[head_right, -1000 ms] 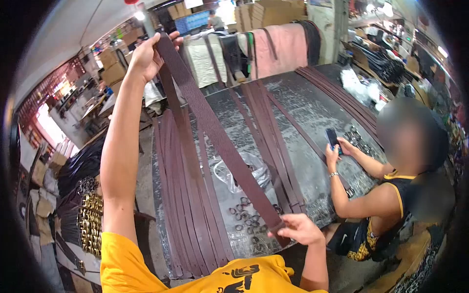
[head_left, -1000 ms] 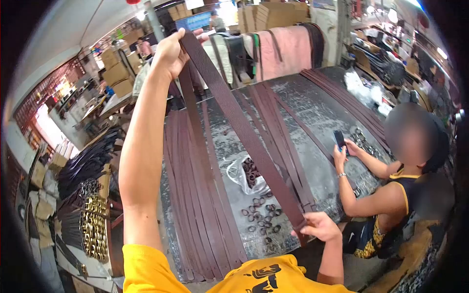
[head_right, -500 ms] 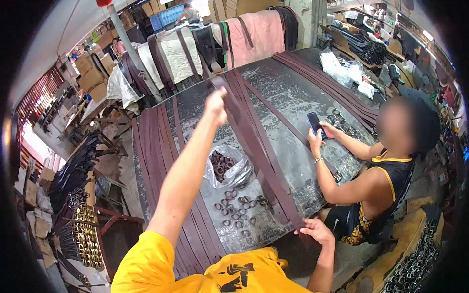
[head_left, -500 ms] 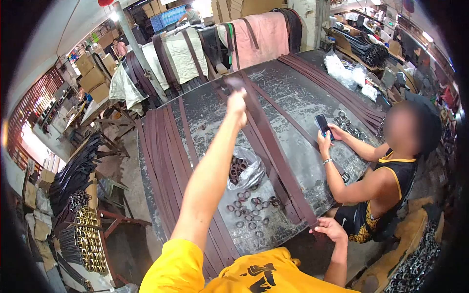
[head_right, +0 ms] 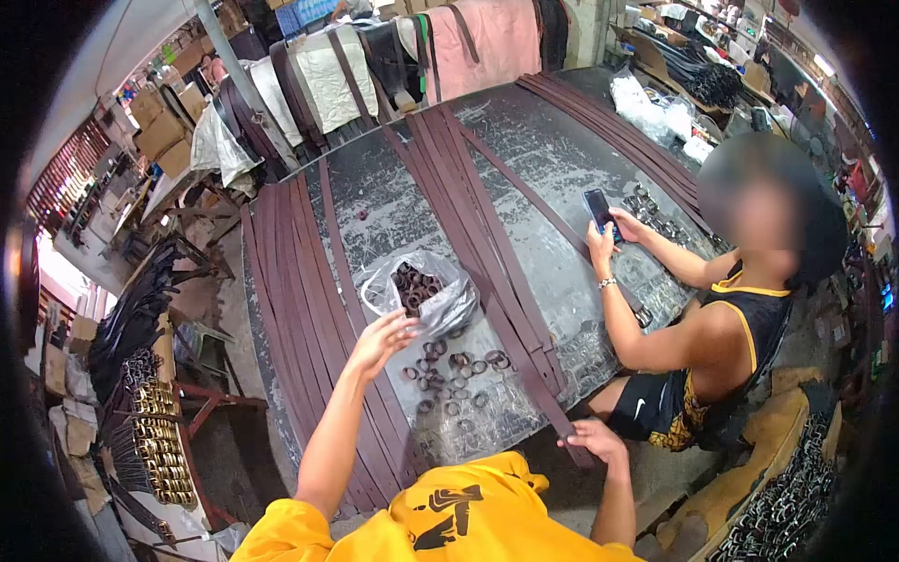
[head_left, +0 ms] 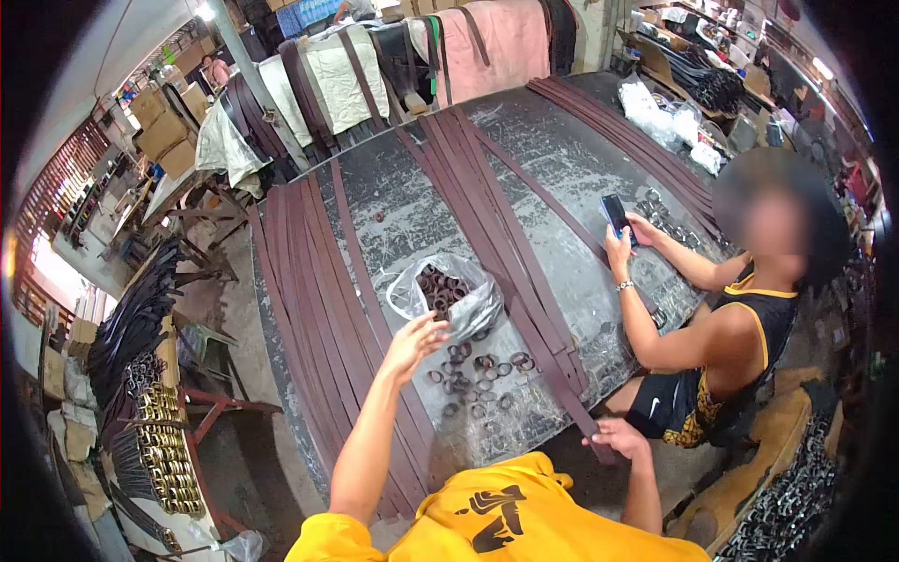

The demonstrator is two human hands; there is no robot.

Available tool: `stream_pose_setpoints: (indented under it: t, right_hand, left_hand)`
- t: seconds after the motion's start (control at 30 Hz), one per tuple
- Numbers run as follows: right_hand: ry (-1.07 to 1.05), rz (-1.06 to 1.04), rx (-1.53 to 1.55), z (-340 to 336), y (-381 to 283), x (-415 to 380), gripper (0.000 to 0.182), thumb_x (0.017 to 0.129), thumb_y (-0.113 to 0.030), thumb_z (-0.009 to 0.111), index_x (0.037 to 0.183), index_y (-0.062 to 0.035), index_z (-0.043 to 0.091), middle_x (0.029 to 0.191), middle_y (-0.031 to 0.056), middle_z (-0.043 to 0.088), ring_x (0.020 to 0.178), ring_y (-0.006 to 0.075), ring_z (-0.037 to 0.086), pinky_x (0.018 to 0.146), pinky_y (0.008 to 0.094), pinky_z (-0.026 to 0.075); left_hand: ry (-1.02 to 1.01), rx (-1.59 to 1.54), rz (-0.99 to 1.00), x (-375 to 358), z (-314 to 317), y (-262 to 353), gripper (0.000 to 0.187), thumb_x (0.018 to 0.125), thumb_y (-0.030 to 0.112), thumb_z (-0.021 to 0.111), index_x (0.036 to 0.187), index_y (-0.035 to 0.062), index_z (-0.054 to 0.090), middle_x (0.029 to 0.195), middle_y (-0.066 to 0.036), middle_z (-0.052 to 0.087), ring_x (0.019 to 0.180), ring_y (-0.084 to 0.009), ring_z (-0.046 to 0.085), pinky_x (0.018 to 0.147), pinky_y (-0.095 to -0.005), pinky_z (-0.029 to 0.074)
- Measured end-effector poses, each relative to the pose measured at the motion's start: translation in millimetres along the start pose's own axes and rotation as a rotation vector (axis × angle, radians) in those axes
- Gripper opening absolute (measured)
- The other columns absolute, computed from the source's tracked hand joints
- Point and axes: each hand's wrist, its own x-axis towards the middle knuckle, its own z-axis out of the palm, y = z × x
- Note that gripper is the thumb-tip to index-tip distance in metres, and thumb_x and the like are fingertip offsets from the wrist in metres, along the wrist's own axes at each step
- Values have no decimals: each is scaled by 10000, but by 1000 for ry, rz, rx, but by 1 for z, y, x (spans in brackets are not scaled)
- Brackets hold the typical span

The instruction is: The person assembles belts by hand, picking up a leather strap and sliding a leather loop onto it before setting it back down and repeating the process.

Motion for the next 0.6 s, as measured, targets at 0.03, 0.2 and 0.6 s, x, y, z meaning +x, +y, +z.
stream_pose_setpoints:
  t: [0.03,0.2,0.6]
  right_hand:
    - [-28,-72,-9,-1,1,11,318,808,10,594,1121,51,559,981,123,657,909,177,621,850,295,455]
    - [107,-222,-73,15,-18,67,316,833,5,560,1145,51,535,998,83,644,930,171,612,860,290,452]
    - [578,-489,-489,37,-65,190,443,726,-117,707,1119,17,551,1044,159,623,958,246,610,815,330,478]
  left_hand:
    - [32,-30,-2,-18,-9,-4,496,915,202,521,1342,14,353,1167,-133,581,953,-196,590,830,-306,442]
    - [163,-117,-21,-95,-42,-51,484,897,173,542,1322,10,378,1105,-117,596,858,-166,580,765,-285,447]
    - [262,-332,-125,-166,-34,-137,305,897,127,537,1184,27,503,999,-103,632,802,-166,603,702,-282,477]
